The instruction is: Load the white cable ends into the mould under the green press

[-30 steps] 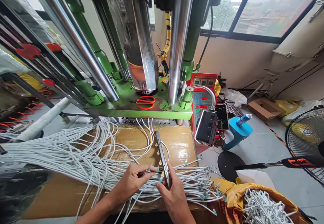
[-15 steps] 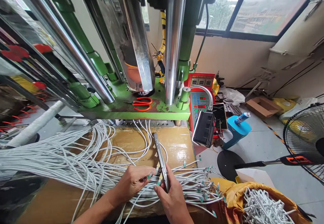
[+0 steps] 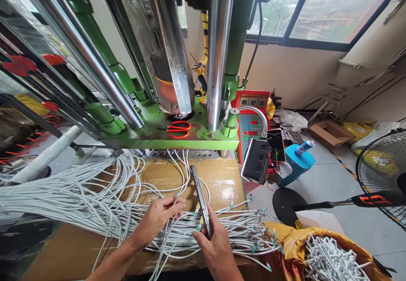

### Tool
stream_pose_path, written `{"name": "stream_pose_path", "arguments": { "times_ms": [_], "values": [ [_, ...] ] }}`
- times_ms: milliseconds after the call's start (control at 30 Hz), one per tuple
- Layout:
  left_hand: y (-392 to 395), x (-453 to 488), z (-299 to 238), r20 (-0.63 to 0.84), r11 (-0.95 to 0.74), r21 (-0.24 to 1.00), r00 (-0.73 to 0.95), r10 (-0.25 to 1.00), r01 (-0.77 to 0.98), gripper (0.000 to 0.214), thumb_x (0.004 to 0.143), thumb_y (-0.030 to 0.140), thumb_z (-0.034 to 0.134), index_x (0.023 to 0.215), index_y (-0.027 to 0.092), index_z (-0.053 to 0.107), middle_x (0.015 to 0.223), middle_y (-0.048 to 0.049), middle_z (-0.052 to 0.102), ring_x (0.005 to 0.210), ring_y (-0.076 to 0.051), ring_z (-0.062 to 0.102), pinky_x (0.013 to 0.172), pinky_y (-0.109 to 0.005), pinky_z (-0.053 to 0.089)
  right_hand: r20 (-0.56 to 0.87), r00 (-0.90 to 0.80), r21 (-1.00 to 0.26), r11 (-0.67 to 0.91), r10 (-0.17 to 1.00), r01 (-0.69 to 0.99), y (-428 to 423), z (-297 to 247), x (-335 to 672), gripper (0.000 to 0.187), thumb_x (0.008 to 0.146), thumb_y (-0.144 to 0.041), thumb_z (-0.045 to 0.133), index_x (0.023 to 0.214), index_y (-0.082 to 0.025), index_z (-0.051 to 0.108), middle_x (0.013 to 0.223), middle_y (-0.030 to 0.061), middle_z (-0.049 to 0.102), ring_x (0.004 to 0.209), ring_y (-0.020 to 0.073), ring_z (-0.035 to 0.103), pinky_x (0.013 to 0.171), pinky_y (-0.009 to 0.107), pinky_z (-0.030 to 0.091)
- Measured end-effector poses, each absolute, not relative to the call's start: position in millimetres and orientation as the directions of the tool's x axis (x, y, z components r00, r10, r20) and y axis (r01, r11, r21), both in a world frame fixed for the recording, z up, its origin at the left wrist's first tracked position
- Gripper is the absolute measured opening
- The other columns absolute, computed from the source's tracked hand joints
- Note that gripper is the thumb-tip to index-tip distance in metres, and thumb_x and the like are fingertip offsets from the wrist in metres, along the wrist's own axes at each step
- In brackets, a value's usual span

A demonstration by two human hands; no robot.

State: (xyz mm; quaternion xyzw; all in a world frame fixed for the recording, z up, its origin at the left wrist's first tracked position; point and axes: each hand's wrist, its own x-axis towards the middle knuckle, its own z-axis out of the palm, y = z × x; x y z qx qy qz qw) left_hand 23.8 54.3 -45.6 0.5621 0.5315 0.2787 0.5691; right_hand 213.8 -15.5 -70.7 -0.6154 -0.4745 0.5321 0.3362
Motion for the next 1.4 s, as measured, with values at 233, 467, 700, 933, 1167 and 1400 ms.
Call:
{"name": "stream_pose_path", "arguments": {
  "times_ms": [233, 467, 700, 933, 1167, 1400],
  "values": [
    [60.0, 24.1, -52.6, -0.308, 0.261, 0.94, 0.221, 0.925, 0.219, 0.032, 0.079, 0.043, 0.063, 0.091, 0.013, 0.064, 0.063, 0.0017, 0.061, 0.045, -0.009, 0.046, 0.045, -0.02, 0.036, -0.347, -0.011, -0.921, -0.339, 0.938, 0.191, -15.2, -61.8, 212.7, 0.068, 0.076, -0.031, 0.058, 0.139, -0.012, 0.041, 0.081, 0.001, 0.057, 0.073, 0.017, 0.05, 0.074, 0.029, 0.043],
    [66.3, 26.6, -42.6, -0.117, -0.063, 0.918, 0.421, 0.899, 0.391, 0.023, 0.087, 0.033, 0.057, 0.085, 0.016, 0.073, 0.075, -0.0017, 0.07, 0.071, -0.015, 0.06, 0.067, -0.022, 0.044, -0.353, -0.03, -0.918, -0.339, 0.935, 0.206, -14.5, -67.2, 214.4, 0.071, 0.076, -0.028, 0.058, 0.142, -0.013, 0.037, 0.085, 0.0013, 0.058, 0.072, 0.0164, 0.05, 0.074, 0.029, 0.043],
    [74.0, 30.4, -57.1, 0.171, -0.393, 0.822, 0.48, 0.86, 0.411, 0.025, 0.089, 0.023, 0.05, 0.084, 0.017, 0.074, 0.069, -0.0048, 0.068, 0.066, -0.016, 0.061, 0.065, -0.024, 0.047, -0.365, -0.043, -0.914, -0.35, 0.93, 0.205, -15.2, -69.4, 216.0, 0.071, 0.076, -0.027, 0.058, 0.142, -0.01, 0.036, 0.078, -0.0003, 0.055, 0.071, 0.0164, 0.05, 0.072, 0.028, 0.042],
    [76.2, 36.9, -61.5, 0.172, -0.376, 0.833, 0.455, 0.874, 0.407, 0.027, 0.09, 0.026, 0.049, 0.08, 0.018, 0.072, 0.071, -0.0056, 0.068, 0.069, -0.017, 0.062, 0.069, -0.025, 0.048, -0.326, -0.059, -0.925, -0.305, 0.944, 0.225, -12.1, -70.4, 216.2, 0.068, 0.079, -0.029, 0.057, 0.142, -0.013, 0.038, 0.075, -0.0019, 0.052, 0.068, 0.0149, 0.046, 0.068, 0.027, 0.04],
    [67.0, 33.7, -49.0, -0.184, 0.137, 0.972, 0.256, 0.949, 0.193, 0.03, 0.086, 0.043, 0.057, 0.086, 0.015, 0.068, 0.076, -0.0025, 0.065, 0.069, -0.015, 0.058, 0.065, -0.024, 0.046, -0.315, 0.027, -0.938, -0.316, 0.949, 0.14, -22.2, -72.4, 231.0, 0.071, 0.074, -0.034, 0.063, 0.139, -0.012, 0.045, 0.073, -0.0013, 0.056, 0.064, 0.0144, 0.047, 0.064, 0.025, 0.042],
    [65.1, 36.1, -50.5, -0.311, 0.321, 0.947, 0.186, 0.932, -0.026, 0.028, 0.077, 0.039, 0.068, 0.088, 0.014, 0.062, 0.066, -0.0012, 0.064, 0.057, -0.013, 0.057, 0.049, -0.021, 0.044, -0.324, 0.131, -0.922, -0.344, 0.937, 0.177, -32.5, -77.1, 255.3, 0.077, 0.072, -0.037, 0.067, 0.14, -0.01, 0.044, 0.073, -0.0002, 0.059, 0.065, 0.0151, 0.051, 0.066, 0.025, 0.044]
  ]
}}
